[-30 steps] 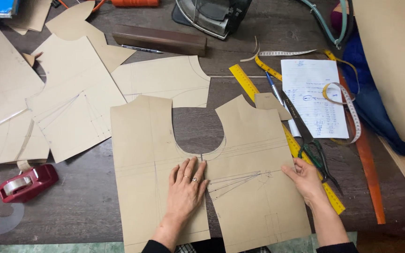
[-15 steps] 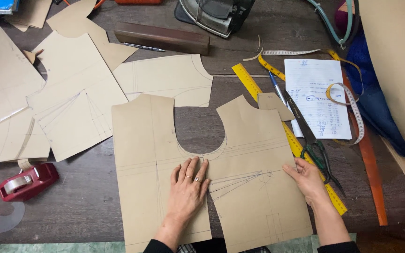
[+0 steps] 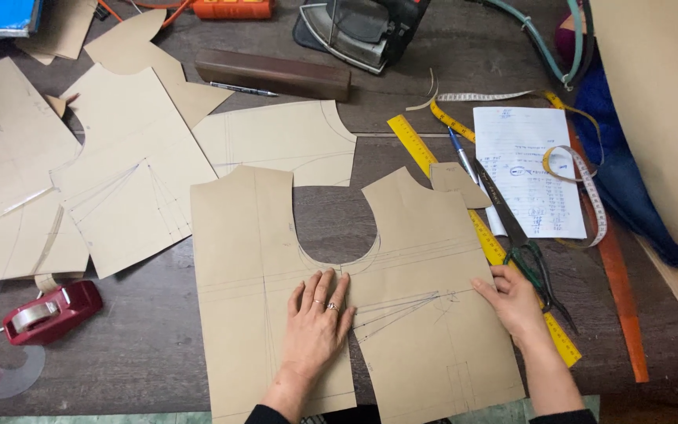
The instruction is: The person uses shears to cut along the marked lines of a brown paper pattern piece on a work table. After cutting, they place the piece aside and align two other pattern pieces together on the table.
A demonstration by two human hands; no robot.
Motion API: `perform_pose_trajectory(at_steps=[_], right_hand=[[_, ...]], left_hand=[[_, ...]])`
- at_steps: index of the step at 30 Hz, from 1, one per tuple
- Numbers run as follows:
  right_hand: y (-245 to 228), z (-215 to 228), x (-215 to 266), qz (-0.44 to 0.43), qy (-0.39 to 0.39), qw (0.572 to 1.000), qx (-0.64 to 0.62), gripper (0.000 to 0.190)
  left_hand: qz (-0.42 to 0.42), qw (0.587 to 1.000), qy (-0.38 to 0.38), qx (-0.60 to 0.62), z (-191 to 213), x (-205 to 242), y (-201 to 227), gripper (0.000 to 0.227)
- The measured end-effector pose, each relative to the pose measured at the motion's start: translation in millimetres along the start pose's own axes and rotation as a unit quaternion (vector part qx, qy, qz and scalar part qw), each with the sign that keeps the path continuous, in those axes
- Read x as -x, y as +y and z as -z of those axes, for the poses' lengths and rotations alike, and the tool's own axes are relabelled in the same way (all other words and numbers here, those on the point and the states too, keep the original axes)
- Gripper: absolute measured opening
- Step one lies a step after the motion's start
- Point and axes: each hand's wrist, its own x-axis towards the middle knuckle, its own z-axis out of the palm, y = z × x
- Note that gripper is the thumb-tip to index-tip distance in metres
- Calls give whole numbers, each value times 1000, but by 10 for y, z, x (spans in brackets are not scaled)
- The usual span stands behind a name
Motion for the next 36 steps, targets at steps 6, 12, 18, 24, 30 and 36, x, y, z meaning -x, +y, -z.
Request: perform_pose_trajectory(at_steps=[6,12,18,24,30,36], right_hand=[[-429,-569,332,242,153,885,366,39],[-488,-1396,399,374,-61,858,347,36],[-788,-1771,-540,391,-75,893,209,22],[-1304,-2261,-1697,242,-51,932,264,50],[-1477,-2719,-2320,143,-59,939,308,66],[-1749,-2767,-2218,128,-184,940,259,18]], left_hand=[[11,1000,-3,10,-75,25,-2,52],[10,1000,-11,9,-52,22,-8,54],[11,1000,-1,6,-36,16,9,53],[18,1000,10,10,-43,19,10,55],[22,999,-11,21,-36,-3,-4,56],[8,1000,-7,26,12,-25,-10,54]])
